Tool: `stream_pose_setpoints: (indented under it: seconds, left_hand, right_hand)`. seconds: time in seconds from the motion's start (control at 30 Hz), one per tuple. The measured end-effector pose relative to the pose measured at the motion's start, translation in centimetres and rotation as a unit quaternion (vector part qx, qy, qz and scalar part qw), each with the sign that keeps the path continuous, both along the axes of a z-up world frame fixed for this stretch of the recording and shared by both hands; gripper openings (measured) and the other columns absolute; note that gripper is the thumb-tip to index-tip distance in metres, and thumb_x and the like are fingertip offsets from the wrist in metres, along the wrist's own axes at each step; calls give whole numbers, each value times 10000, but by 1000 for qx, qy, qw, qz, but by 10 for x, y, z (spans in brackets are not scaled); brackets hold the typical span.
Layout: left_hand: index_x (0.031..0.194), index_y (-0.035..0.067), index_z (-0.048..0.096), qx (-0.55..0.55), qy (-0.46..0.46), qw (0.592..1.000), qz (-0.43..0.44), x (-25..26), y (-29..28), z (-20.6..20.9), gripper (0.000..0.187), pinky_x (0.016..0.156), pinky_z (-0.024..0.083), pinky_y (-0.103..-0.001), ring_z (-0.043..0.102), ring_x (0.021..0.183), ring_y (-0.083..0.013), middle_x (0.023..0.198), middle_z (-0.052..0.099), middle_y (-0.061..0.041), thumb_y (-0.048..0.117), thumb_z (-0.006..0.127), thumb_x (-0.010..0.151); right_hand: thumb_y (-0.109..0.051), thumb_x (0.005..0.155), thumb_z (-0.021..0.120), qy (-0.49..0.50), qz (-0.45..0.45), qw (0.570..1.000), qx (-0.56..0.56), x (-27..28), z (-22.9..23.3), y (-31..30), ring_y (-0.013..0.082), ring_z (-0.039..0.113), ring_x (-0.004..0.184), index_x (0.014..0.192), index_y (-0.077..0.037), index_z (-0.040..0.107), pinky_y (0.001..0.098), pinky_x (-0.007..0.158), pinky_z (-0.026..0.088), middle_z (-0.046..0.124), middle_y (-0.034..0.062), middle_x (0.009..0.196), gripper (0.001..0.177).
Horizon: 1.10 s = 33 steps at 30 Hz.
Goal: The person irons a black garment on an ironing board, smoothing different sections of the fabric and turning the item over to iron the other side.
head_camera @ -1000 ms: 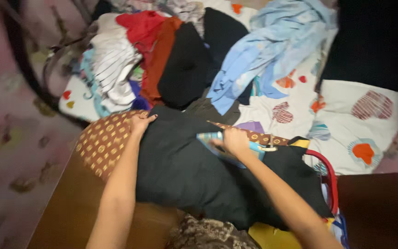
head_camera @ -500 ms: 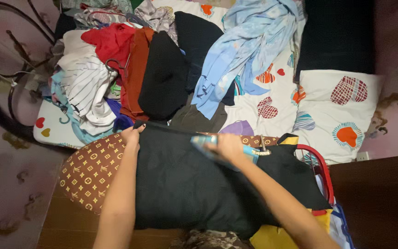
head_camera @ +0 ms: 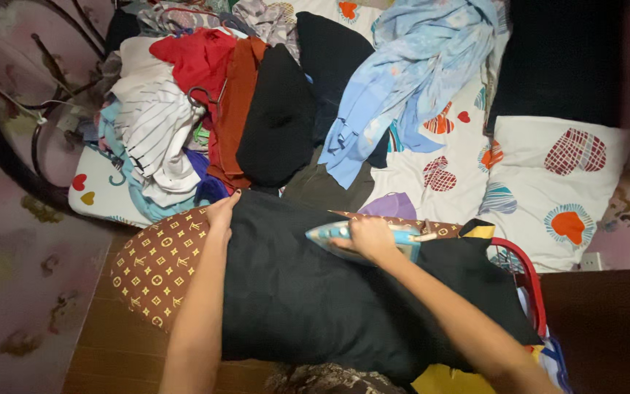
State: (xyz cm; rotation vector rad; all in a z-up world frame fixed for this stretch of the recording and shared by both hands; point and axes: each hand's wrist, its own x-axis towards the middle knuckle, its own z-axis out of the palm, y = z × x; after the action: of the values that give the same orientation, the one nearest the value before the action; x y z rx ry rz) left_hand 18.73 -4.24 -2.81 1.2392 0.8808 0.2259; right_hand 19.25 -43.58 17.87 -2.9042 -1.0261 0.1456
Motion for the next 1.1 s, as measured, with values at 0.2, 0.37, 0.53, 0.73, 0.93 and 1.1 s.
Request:
stream_pose_setpoints:
  seconds: [0.2,0.37,0.53,0.73,0.93,1.1]
  left_hand:
    - [931,-18,727,81,-35,986,-144,-23,12,5,263,676,525,-248,685,736,-107,848,758,-38,228,806,888]
    - [956,-5,733,106,-77,984,-121,-30,12,-7,150,694,516,-241,673,768,-93,863,746,-36,133,766,905]
    - [946,-3,737,77,-48,994,-60,-21,7,-11,132,674,509,-245,662,733,-98,845,744,-31,100,780,876]
    - [899,2,745,99,-36,992,-65,-22,11,-7,109,632,478,-245,618,683,-84,792,707,-20,98,793,881]
    - [875,14,757,121,2,988,-96,-24,10,-4,194,655,509,-269,651,688,-103,784,736,-28,205,785,865]
    - [830,-5,779,276,176,906,-267,6,26,31,549,710,533,-357,691,725,-193,809,761,-128,537,771,922]
  right_hand:
    - [-769,810,648,28,-65,997,-12,22,-15,64,308,743,715,786,-45,780,407,651,580,737,164,749,736]
    - [-711,814,661,9,-49,998,33,44,-33,137,317,752,747,801,-50,778,417,650,589,748,160,794,672]
    - [-734,757,689,55,-47,997,23,56,-23,119,333,753,780,811,-27,774,441,670,586,746,172,827,714]
    - [-763,771,662,58,-84,995,-4,41,-8,34,357,742,768,782,-21,769,461,663,583,741,200,799,750]
    - [-796,756,635,99,-132,986,-38,29,14,-25,358,746,758,790,-12,748,468,678,580,725,212,771,793]
    - [-778,761,653,107,-106,988,-14,40,5,2,370,734,790,769,-12,755,484,695,571,727,213,792,772]
